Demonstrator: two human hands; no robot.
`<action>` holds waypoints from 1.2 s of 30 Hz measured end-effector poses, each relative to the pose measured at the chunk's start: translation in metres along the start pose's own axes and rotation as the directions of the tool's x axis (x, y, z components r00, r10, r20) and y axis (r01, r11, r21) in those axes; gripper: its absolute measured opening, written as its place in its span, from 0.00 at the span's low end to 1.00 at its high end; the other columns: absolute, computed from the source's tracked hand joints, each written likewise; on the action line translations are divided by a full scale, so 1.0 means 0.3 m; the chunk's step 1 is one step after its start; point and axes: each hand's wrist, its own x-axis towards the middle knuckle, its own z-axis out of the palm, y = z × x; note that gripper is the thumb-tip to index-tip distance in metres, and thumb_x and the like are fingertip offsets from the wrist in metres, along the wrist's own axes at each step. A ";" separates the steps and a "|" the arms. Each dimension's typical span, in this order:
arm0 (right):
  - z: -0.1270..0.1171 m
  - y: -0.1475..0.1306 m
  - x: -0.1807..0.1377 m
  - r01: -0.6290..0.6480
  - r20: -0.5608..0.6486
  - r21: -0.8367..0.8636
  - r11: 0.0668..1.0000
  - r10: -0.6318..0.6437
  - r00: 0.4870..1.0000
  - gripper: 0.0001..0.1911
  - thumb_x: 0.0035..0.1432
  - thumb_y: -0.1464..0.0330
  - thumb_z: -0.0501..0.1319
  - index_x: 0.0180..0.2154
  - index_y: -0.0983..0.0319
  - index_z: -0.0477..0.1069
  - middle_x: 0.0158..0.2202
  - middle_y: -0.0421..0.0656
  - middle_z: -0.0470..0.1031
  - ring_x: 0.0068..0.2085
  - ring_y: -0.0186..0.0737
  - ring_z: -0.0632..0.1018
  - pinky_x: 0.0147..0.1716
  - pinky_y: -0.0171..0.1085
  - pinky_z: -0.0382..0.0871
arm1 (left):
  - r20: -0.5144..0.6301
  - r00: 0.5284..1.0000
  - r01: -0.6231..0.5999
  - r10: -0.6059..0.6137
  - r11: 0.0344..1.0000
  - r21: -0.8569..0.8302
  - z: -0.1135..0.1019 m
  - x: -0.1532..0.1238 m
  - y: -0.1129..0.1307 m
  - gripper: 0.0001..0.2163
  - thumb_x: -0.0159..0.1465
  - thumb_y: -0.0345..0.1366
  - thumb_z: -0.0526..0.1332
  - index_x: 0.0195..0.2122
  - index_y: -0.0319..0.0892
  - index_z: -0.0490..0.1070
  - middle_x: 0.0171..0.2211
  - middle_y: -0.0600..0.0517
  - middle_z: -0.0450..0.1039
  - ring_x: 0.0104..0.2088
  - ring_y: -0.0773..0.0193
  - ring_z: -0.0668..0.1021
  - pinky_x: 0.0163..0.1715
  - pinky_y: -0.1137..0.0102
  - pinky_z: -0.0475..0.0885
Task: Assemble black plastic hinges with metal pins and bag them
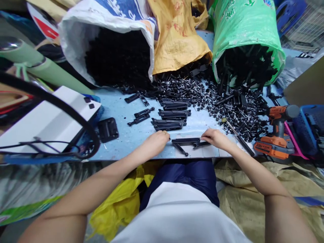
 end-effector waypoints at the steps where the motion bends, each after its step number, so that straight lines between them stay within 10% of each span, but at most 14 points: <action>1: -0.006 -0.018 0.010 -0.017 0.056 -0.048 0.999 0.019 0.998 0.08 0.58 0.71 0.57 0.31 0.65 0.73 0.29 0.45 0.75 0.33 0.36 0.74 0.33 0.32 0.63 | 0.020 1.000 -0.013 0.013 0.999 0.032 -0.012 0.001 0.013 0.10 0.59 0.21 0.50 0.31 0.34 0.70 0.29 0.44 0.72 0.34 0.58 0.75 0.33 0.69 0.69; 10: -0.027 -0.146 0.072 -0.093 0.225 -0.404 0.910 0.197 0.954 0.08 0.61 0.71 0.53 0.35 0.67 0.70 0.34 0.50 0.74 0.36 0.41 0.76 0.32 0.32 0.60 | 0.021 0.993 -0.116 0.114 0.973 0.199 -0.091 0.021 0.104 0.09 0.56 0.19 0.52 0.30 0.31 0.72 0.28 0.40 0.74 0.33 0.55 0.76 0.30 0.67 0.68; 16: 0.056 -0.089 0.026 -0.115 0.087 -0.373 0.921 0.158 0.983 0.07 0.61 0.67 0.53 0.37 0.64 0.67 0.33 0.47 0.75 0.34 0.40 0.76 0.30 0.32 0.64 | -0.186 0.974 -0.126 0.132 0.991 0.042 0.031 0.028 0.066 0.09 0.60 0.23 0.53 0.27 0.34 0.71 0.24 0.46 0.72 0.28 0.61 0.76 0.27 0.70 0.70; 20: 0.121 -0.010 -0.042 0.034 -0.157 -0.269 0.963 -0.079 0.984 0.13 0.64 0.65 0.48 0.40 0.62 0.69 0.42 0.49 0.74 0.42 0.38 0.76 0.39 0.35 0.69 | -0.586 0.790 -0.159 0.180 0.983 0.088 0.176 -0.004 0.034 0.11 0.64 0.27 0.48 0.37 0.33 0.70 0.32 0.42 0.74 0.31 0.62 0.76 0.31 0.68 0.73; 23: 0.151 0.029 -0.069 0.138 -0.227 -0.236 0.962 -0.192 0.955 0.15 0.64 0.64 0.47 0.47 0.62 0.67 0.44 0.49 0.74 0.44 0.38 0.75 0.42 0.36 0.71 | -0.656 0.714 -0.198 0.244 0.969 0.145 0.247 -0.011 0.020 0.12 0.65 0.26 0.46 0.43 0.33 0.67 0.36 0.39 0.74 0.31 0.62 0.76 0.30 0.67 0.73; 36: 0.177 0.122 -0.073 0.154 -0.130 -0.309 0.939 -0.202 0.971 0.22 0.60 0.58 0.53 0.50 0.64 0.66 0.39 0.51 0.74 0.39 0.41 0.74 0.35 0.38 0.66 | -0.414 0.889 -0.186 0.195 0.981 0.064 0.191 0.074 0.153 0.20 0.64 0.41 0.53 0.52 0.32 0.64 0.46 0.37 0.71 0.47 0.52 0.72 0.43 0.60 0.64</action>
